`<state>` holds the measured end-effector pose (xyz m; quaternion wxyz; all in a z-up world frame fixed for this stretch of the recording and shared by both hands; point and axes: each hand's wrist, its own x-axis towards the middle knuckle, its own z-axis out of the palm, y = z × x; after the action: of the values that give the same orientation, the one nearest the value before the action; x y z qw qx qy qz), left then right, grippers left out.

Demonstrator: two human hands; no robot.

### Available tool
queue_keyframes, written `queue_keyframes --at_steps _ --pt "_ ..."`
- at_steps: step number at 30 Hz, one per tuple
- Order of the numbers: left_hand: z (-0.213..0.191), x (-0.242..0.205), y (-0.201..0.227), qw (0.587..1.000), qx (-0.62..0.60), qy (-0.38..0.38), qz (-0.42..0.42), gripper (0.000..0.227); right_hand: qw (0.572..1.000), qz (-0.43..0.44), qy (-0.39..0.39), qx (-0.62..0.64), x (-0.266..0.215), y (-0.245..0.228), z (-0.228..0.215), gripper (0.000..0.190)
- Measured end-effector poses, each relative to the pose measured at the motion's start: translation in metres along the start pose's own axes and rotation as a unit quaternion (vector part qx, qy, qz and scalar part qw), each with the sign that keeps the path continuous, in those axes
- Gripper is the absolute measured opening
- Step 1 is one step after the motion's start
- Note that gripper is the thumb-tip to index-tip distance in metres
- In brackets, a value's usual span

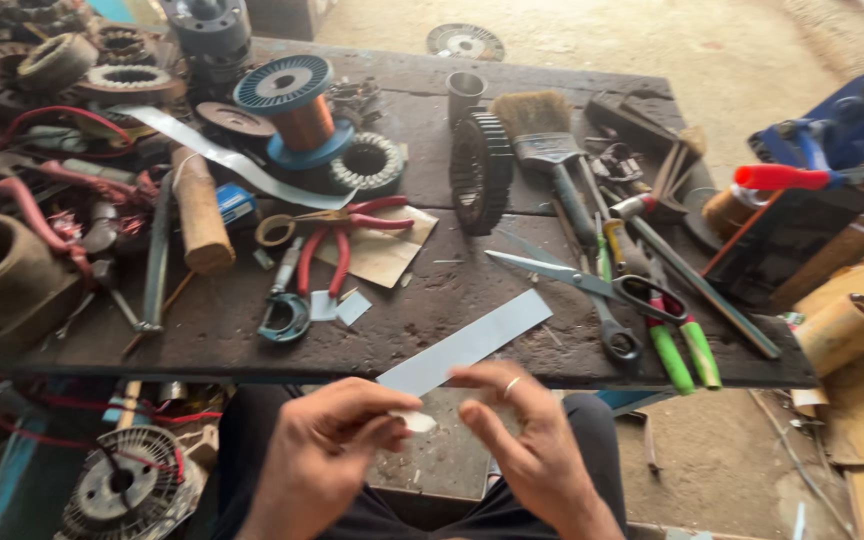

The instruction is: The person cuts strips of white insulating material using shears, folds them, and inserts them into the slots of a motor rotor. The person repeats this process for multiple slots, handling the rotor and shears throughout.

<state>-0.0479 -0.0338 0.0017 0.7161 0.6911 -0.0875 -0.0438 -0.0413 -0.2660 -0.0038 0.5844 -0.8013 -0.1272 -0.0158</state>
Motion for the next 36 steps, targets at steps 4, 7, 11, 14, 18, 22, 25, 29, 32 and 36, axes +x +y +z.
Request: queue_keyframes --at_steps 4,7,11,14,18,22,25,29,32,36 --pt "0.007 -0.010 -0.001 0.986 0.120 -0.024 0.114 0.021 0.913 0.212 -0.107 0.333 -0.010 0.002 0.019 0.035" --pt "0.005 -0.015 0.001 0.994 0.052 -0.053 0.081 0.021 0.908 0.219 -0.081 0.347 -0.010 0.014 0.025 0.031" --pt "0.005 -0.019 0.002 0.988 -0.121 -0.044 -0.089 0.033 0.923 0.201 -0.068 0.321 -0.012 0.033 0.016 0.028" --pt "0.008 -0.021 -0.001 0.974 -0.164 -0.009 -0.156 0.033 0.937 0.195 -0.073 0.281 -0.015 0.045 0.017 0.023" --pt "0.009 -0.023 -0.009 0.976 -0.149 -0.010 -0.158 0.018 0.942 0.173 -0.112 0.264 -0.019 0.050 0.022 0.016" --pt "-0.001 -0.027 -0.016 0.978 -0.123 -0.050 -0.161 0.011 0.955 0.156 -0.138 0.212 -0.025 0.049 0.022 0.012" --pt "-0.002 -0.024 -0.011 0.980 -0.126 -0.055 -0.143 0.008 0.961 0.140 -0.142 0.194 -0.020 0.041 0.020 0.008" --pt "0.010 -0.023 -0.002 0.996 -0.024 -0.010 -0.089 0.008 0.990 0.034 -0.120 0.066 -0.017 0.026 0.018 0.010" --pt "0.017 -0.024 0.006 0.994 0.081 0.023 -0.062 0.008 0.990 -0.090 -0.097 -0.037 -0.016 0.016 0.021 0.016" --pt "0.020 -0.017 0.011 0.996 0.080 0.013 0.032 0.014 0.987 -0.130 -0.062 -0.075 -0.018 0.008 0.025 0.016"
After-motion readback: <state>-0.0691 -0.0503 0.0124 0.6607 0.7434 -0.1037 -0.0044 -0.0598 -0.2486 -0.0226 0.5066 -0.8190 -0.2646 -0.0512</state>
